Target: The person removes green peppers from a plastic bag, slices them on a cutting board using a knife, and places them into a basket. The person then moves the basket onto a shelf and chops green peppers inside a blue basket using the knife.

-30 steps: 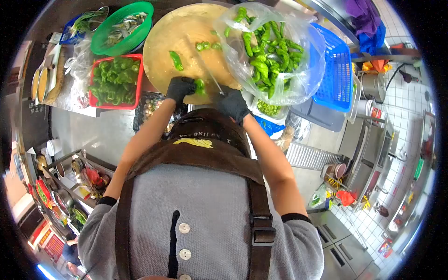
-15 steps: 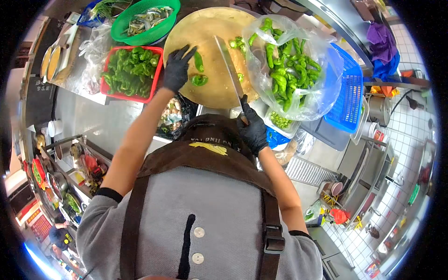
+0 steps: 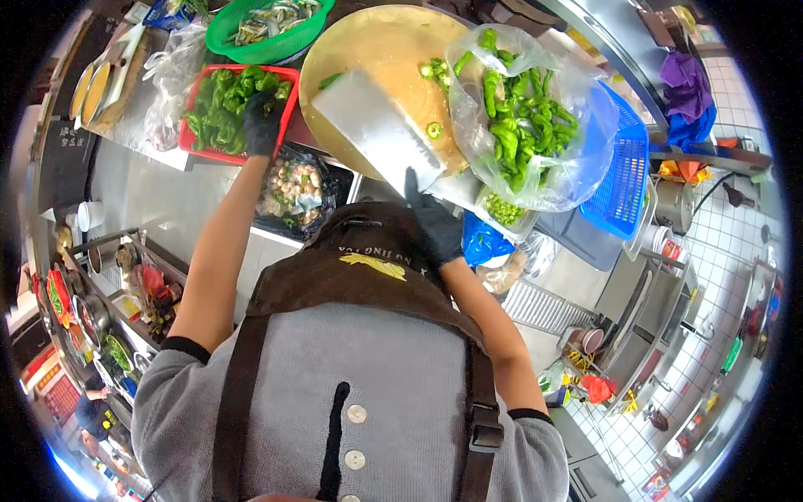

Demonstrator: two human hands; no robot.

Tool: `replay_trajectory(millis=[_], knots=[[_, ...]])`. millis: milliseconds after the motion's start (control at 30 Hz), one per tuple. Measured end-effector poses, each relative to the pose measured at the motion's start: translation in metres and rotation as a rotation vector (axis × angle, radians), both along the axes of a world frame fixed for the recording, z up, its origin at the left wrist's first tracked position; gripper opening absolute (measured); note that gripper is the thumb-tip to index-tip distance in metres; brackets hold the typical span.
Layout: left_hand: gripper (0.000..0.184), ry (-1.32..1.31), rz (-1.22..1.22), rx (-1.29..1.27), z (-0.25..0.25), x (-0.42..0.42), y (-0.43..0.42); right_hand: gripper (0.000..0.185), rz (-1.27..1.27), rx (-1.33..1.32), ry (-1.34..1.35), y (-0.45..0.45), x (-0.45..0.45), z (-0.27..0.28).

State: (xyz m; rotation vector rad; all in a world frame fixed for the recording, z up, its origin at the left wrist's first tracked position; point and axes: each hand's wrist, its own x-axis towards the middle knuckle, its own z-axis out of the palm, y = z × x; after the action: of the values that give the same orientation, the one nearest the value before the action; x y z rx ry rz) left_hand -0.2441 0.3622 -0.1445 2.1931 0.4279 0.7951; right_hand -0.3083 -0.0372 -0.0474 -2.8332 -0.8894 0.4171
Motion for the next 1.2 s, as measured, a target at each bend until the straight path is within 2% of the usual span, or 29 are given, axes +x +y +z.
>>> replay_trajectory(millis=[33,67,133,200,267,333,400,467,500,567,667,700,767,800,867,967,1000,1033,1067,1100,1133,1167,1200], knots=[[0.031,0.043,0.046,0.068,0.007,-0.018,0.003,0.08,0.033,-0.01,-0.008,-0.002,0.002,-0.027],[0.03,0.048,0.088,-0.005,0.019,-0.035,-0.004,0.082,0.066,-0.02,-0.017,-0.004,0.004,-0.055],[0.028,0.057,0.179,-0.148,0.043,-0.062,-0.011,0.081,0.059,-0.036,-0.021,0.002,0.014,-0.029],[0.025,0.036,0.17,-0.248,0.039,-0.076,-0.014,0.086,-0.002,-0.018,0.039,0.003,0.009,-0.002],[0.024,-0.075,0.146,-0.337,0.049,-0.078,-0.034,0.089,-0.075,0.053,-0.025,0.002,0.005,0.015],[0.028,0.072,0.042,0.193,0.046,-0.067,-0.053,0.088,-0.114,0.118,-0.093,-0.001,0.004,0.016],[0.043,0.036,-0.38,0.24,0.056,-0.044,-0.093,0.084,-0.167,0.28,-0.137,-0.004,0.004,0.009],[0.059,0.162,-0.696,0.624,0.063,-0.024,-0.118,0.078,-0.211,0.462,-0.187,0.001,0.006,0.019],[0.056,0.211,-0.779,0.648,0.033,-0.01,-0.12,0.074,-0.264,0.532,-0.192,0.003,0.005,0.021],[0.056,0.368,-0.743,0.72,0.037,0.01,-0.121,0.074,-0.314,0.506,-0.217,0.004,0.003,0.033],[0.051,0.077,-0.49,0.536,0.067,0.034,-0.116,0.065,-0.311,0.541,-0.236,-0.003,-0.002,0.042],[0.047,0.187,-0.385,0.584,0.071,0.046,-0.111,0.061,-0.325,0.589,-0.184,-0.006,-0.004,0.038],[0.042,0.277,-0.534,0.573,0.027,0.074,-0.086,0.061,-0.377,0.602,-0.097,-0.001,-0.003,0.038],[0.042,0.375,-0.554,0.542,0.034,0.071,-0.082,0.064,-0.344,0.644,-0.108,0.0,-0.001,0.029],[0.043,0.558,-0.603,0.466,0.061,0.061,-0.085,0.067,-0.302,0.559,-0.126,0.002,0.006,0.023],[0.042,0.29,-0.497,0.374,0.047,0.039,-0.071,0.07,-0.232,0.345,-0.141,0.014,0.02,0.018],[0.038,0.04,-0.419,0.478,0.027,0.037,-0.054,0.073,-0.229,0.371,-0.124,0.027,0.027,0.023],[0.035,0.037,-0.288,0.306,0.051,0.02,-0.043,0.073,-0.167,0.355,-0.179,0.035,0.036,0.019],[0.032,0.095,-0.263,0.334,0.04,0.02,-0.006,0.074,-0.113,0.336,-0.211,0.042,0.046,0.007],[0.038,0.286,-0.001,0.381,0.071,-0.005,-0.001,0.075,-0.049,0.285,-0.221,0.043,0.057,-0.013],[0.047,0.033,0.136,0.3,0.011,-0.005,0.049,0.075,0.049,0.397,-0.298,0.054,0.067,-0.016],[0.052,0.055,0.15,0.442,0.026,-0.019,0.07,0.074,-0.011,0.264,-0.232,0.065,0.074,-0.026],[0.051,-0.01,0.147,0.405,-0.009,-0.015,0.121,0.073,-0.021,0.131,-0.137,0.079,0.076,-0.004]])
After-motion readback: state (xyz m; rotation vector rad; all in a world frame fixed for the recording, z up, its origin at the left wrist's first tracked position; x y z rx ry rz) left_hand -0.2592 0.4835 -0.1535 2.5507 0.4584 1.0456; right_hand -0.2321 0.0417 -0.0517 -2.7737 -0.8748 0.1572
